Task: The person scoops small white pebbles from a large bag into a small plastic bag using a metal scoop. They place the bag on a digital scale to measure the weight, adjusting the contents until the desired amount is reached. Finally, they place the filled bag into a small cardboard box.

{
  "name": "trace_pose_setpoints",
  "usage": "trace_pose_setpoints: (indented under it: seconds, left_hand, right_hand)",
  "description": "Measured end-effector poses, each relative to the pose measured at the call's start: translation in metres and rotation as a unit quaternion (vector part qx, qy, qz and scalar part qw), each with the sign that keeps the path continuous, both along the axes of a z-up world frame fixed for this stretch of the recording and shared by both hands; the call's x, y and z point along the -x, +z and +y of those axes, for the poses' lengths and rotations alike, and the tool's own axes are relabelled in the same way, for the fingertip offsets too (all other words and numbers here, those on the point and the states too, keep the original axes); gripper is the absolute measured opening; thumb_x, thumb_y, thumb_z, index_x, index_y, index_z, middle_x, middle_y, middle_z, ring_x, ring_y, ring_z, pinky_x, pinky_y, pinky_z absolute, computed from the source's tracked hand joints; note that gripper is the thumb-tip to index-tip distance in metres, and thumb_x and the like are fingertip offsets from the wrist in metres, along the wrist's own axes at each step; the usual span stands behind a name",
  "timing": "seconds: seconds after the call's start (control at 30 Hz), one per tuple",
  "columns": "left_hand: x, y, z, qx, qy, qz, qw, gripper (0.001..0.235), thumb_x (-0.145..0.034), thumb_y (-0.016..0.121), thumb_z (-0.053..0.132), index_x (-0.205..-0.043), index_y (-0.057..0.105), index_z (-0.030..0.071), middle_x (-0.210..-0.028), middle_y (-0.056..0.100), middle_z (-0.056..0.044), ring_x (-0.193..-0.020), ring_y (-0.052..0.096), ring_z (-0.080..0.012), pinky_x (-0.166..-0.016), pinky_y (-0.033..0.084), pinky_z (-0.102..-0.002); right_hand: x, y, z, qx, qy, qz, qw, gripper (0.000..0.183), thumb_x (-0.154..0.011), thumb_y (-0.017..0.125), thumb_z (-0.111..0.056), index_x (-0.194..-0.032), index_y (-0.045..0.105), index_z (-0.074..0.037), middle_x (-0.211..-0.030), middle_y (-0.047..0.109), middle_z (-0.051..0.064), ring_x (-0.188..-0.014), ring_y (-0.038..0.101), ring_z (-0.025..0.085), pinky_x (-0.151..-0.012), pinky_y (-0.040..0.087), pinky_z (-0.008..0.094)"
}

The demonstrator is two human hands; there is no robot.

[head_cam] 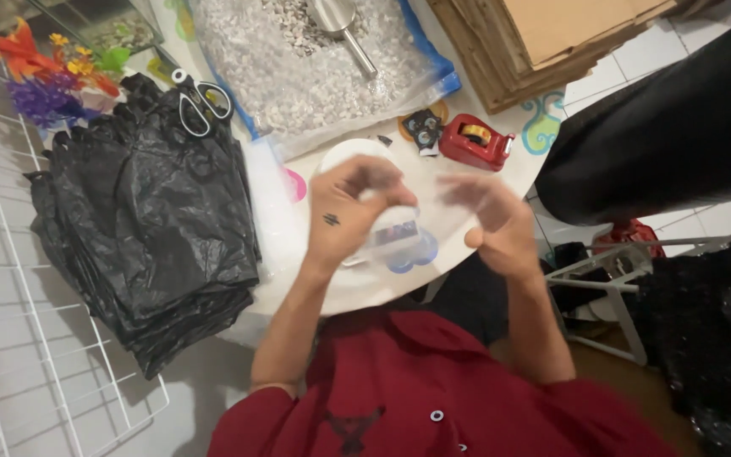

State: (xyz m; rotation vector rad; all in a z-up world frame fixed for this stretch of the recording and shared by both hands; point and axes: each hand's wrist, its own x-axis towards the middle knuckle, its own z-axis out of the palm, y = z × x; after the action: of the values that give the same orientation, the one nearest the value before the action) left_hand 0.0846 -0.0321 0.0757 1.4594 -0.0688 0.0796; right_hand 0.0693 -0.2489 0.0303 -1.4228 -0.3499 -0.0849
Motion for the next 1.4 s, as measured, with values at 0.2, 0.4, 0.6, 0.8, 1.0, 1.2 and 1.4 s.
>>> trace_pose_setpoints:
  seconds: [0.2, 0.4, 0.6, 0.8, 1.0, 1.2, 1.4]
  left_hand:
    - [-0.011, 0.014, 0.015, -0.023, 0.09, -0.193, 0.977, 0.029, -0.075, 0.093, -0.003, -0.096, 0.074, 0.005, -0.076, 0.074, -0.008, -0.072, 0.069, -0.0099, -0.074, 0.064, -0.032]
    - [-0.007, 0.015, 0.02, -0.12, 0.154, -0.36, 0.912, 0.022, -0.079, 0.09, 0.004, -0.095, 0.076, 0.009, -0.077, 0.073, -0.003, -0.068, 0.07, -0.0167, -0.073, 0.062, -0.031]
    - [-0.01, 0.003, 0.023, -0.244, 0.257, -0.497, 0.792, 0.004, -0.092, 0.076, 0.003, -0.095, 0.074, 0.002, -0.078, 0.067, -0.005, -0.067, 0.063, -0.021, -0.067, 0.061, -0.035]
    - [0.005, -0.013, 0.011, -0.332, 0.261, -0.515, 0.746, 0.005, -0.097, 0.07, 0.007, -0.096, 0.075, 0.005, -0.082, 0.064, -0.005, -0.076, 0.063, -0.0219, -0.076, 0.058, -0.037]
    - [0.004, -0.047, 0.008, -0.355, 0.22, -0.478, 0.772, 0.009, -0.099, 0.065, 0.0, -0.097, 0.072, 0.004, -0.085, 0.06, -0.005, -0.079, 0.062, -0.0221, -0.084, 0.057, -0.039]
    - [0.003, -0.045, 0.005, -0.38, 0.202, -0.461, 0.776, 0.008, -0.097, 0.066, -0.001, -0.097, 0.07, 0.006, -0.084, 0.056, -0.003, -0.08, 0.061, -0.0203, -0.088, 0.057, -0.039]
    - [-0.006, -0.041, -0.003, -0.383, 0.204, -0.469, 0.769, 0.012, -0.096, 0.066, -0.005, -0.091, 0.069, 0.005, -0.078, 0.052, -0.001, -0.073, 0.059, -0.0195, -0.085, 0.057, -0.039]
  right_hand:
    - [-0.02, 0.049, 0.01, 0.152, -0.134, -0.285, 0.937, 0.079, -0.08, 0.091, -0.024, -0.137, 0.05, 0.011, -0.134, 0.052, 0.029, -0.113, 0.062, 0.033, -0.102, 0.052, 0.044]
    - [-0.023, 0.056, 0.039, 0.251, -0.174, -0.385, 0.871, 0.04, -0.079, 0.097, -0.024, -0.107, 0.079, -0.002, -0.134, 0.049, 0.027, -0.111, 0.062, 0.04, -0.095, 0.057, 0.05]
    - [-0.018, 0.054, 0.04, 0.255, -0.184, -0.395, 0.863, 0.037, -0.102, 0.068, -0.038, -0.105, 0.082, -0.004, -0.129, 0.049, 0.025, -0.111, 0.056, 0.037, -0.098, 0.052, 0.048]
    - [-0.006, 0.045, 0.039, 0.326, -0.148, -0.362, 0.861, 0.017, -0.097, 0.078, -0.014, -0.111, 0.083, -0.007, -0.1, 0.061, 0.013, -0.084, 0.059, 0.028, -0.082, 0.054, 0.044]
    - [0.0, 0.048, 0.043, 0.326, -0.046, -0.3, 0.895, 0.011, -0.093, 0.067, 0.006, -0.098, 0.074, -0.002, -0.113, 0.072, 0.02, -0.106, 0.069, 0.039, -0.098, 0.051, 0.053]
    - [0.002, 0.029, 0.032, 0.304, -0.026, -0.188, 0.934, 0.02, -0.102, 0.053, 0.003, -0.117, 0.065, 0.001, -0.106, 0.074, 0.02, -0.103, 0.07, 0.041, -0.088, 0.056, 0.051]
    - [-0.01, 0.013, 0.024, 0.317, -0.084, -0.229, 0.916, 0.033, -0.096, 0.071, 0.001, -0.126, 0.057, 0.003, -0.112, 0.069, 0.018, -0.092, 0.07, 0.033, -0.079, 0.058, 0.042]
